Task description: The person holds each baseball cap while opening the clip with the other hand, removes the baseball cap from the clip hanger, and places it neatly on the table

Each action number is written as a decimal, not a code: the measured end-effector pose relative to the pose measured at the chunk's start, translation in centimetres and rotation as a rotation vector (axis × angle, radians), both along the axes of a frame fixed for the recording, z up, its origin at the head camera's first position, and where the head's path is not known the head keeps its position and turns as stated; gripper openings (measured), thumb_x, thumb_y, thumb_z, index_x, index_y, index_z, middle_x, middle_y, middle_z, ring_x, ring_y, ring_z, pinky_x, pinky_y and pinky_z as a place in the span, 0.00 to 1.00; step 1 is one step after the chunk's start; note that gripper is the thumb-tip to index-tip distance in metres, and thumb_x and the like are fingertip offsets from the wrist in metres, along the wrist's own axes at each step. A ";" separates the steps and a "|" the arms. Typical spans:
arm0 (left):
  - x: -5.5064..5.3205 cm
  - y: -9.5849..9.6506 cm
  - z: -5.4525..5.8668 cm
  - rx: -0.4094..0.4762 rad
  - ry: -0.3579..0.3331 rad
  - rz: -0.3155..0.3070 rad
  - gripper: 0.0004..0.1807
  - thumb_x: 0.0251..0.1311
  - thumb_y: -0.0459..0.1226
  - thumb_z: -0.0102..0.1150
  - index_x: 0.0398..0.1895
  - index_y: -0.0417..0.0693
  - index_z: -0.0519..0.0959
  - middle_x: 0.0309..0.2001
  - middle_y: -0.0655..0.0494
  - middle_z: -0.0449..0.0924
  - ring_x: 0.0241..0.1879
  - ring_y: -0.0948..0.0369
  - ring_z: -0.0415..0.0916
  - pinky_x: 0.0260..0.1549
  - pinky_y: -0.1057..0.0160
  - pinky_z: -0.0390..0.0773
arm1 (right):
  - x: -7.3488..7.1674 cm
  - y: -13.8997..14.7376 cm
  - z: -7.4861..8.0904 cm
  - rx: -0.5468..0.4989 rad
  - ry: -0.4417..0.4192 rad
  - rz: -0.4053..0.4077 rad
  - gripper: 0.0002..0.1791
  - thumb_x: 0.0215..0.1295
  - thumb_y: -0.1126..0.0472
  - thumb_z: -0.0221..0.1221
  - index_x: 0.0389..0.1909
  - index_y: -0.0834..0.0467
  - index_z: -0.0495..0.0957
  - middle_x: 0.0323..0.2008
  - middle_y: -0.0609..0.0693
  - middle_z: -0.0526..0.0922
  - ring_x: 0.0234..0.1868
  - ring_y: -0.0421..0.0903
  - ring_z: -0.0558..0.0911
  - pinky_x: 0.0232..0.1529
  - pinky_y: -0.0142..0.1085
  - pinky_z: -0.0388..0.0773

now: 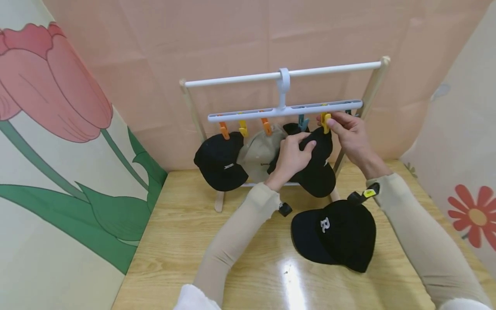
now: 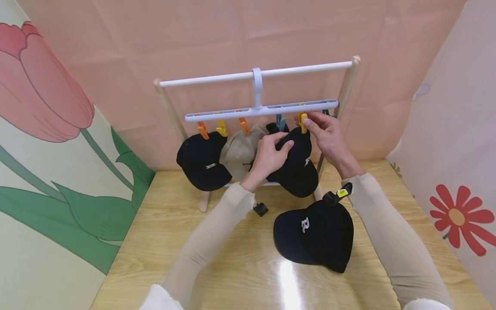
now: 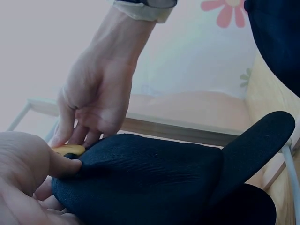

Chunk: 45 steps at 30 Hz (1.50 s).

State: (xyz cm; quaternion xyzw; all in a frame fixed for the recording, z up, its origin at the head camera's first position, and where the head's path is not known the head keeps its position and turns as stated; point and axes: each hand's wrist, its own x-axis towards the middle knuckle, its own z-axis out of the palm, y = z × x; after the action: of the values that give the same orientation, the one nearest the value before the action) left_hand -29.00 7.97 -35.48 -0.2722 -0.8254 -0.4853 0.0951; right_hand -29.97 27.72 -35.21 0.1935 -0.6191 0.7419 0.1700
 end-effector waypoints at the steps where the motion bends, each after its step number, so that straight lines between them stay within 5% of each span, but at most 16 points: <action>1: 0.0 0.0 0.0 0.003 0.003 -0.001 0.16 0.77 0.38 0.61 0.63 0.44 0.85 0.59 0.50 0.88 0.54 0.56 0.88 0.53 0.65 0.86 | 0.0 -0.1 0.1 0.001 -0.009 -0.011 0.20 0.77 0.64 0.62 0.66 0.65 0.82 0.49 0.47 0.93 0.54 0.40 0.89 0.61 0.26 0.79; 15: 0.1 -0.2 -0.2 0.016 0.006 0.022 0.16 0.76 0.38 0.63 0.63 0.49 0.87 0.59 0.55 0.89 0.55 0.59 0.87 0.53 0.68 0.85 | 0.4 -1.3 0.9 -0.046 -0.105 -0.099 0.21 0.73 0.61 0.66 0.63 0.64 0.84 0.46 0.48 0.93 0.52 0.42 0.90 0.61 0.26 0.80; 37: 0.1 -0.2 -0.8 0.017 0.026 -0.001 0.16 0.76 0.38 0.63 0.62 0.47 0.87 0.55 0.53 0.91 0.46 0.60 0.90 0.44 0.72 0.85 | 0.3 -1.7 1.1 -0.096 -0.096 -0.129 0.19 0.72 0.63 0.67 0.60 0.67 0.85 0.43 0.49 0.94 0.46 0.43 0.91 0.57 0.28 0.82; 45: 0.5 -0.4 -0.7 0.000 0.021 -0.006 0.16 0.76 0.38 0.63 0.62 0.47 0.87 0.57 0.53 0.90 0.50 0.60 0.89 0.46 0.71 0.85 | 0.2 -1.7 1.1 -0.090 -0.101 -0.137 0.18 0.73 0.63 0.66 0.60 0.67 0.85 0.44 0.49 0.94 0.47 0.44 0.90 0.57 0.28 0.82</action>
State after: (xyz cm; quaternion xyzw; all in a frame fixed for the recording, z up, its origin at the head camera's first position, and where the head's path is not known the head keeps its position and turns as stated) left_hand -28.52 7.61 -36.17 -0.2798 -0.8236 -0.4825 0.1024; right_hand -29.75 26.01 -34.15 0.1051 -0.6048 0.7643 0.1974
